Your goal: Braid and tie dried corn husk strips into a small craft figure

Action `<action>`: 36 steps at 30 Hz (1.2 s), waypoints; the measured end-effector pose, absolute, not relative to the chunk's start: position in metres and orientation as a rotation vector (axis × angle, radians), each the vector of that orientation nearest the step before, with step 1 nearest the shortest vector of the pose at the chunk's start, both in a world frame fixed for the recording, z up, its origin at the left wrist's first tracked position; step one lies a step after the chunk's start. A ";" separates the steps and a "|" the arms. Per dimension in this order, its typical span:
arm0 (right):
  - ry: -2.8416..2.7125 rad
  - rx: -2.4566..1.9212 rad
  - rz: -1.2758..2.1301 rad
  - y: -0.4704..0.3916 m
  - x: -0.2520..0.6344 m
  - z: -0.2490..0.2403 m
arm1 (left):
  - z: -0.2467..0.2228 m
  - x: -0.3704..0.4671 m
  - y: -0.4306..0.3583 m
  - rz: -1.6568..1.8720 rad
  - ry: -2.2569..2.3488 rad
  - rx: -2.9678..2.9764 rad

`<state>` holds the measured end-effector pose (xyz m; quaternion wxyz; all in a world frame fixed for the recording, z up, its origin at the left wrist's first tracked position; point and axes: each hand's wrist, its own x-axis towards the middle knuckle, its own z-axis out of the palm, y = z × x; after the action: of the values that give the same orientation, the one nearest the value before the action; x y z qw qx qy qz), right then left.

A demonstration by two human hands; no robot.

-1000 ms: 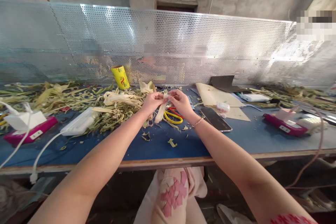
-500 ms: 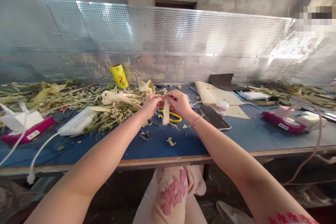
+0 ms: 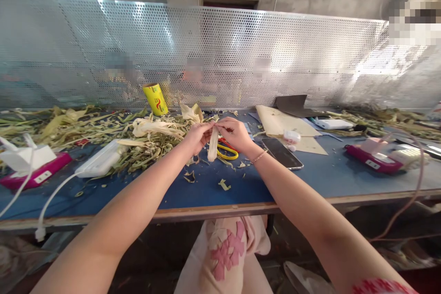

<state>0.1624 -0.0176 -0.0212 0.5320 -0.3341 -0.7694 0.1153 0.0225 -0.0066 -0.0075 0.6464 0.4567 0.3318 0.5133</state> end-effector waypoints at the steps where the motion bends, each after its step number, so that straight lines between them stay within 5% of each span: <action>1: -1.828 -0.794 0.284 -0.017 0.163 -0.021 | -0.008 0.022 -0.006 1.163 0.750 1.049; 12: -1.572 -0.930 0.679 -0.012 0.160 -0.021 | -0.011 0.021 -0.004 1.174 0.791 1.279; 36: -1.859 -0.824 0.073 -0.012 0.168 -0.021 | -0.005 0.022 -0.010 1.075 0.791 0.968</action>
<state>0.1679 -0.0119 -0.0206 0.5255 -0.3446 -0.7773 0.0307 0.0216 -0.0105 -0.0045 0.6791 0.4308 0.3524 0.4787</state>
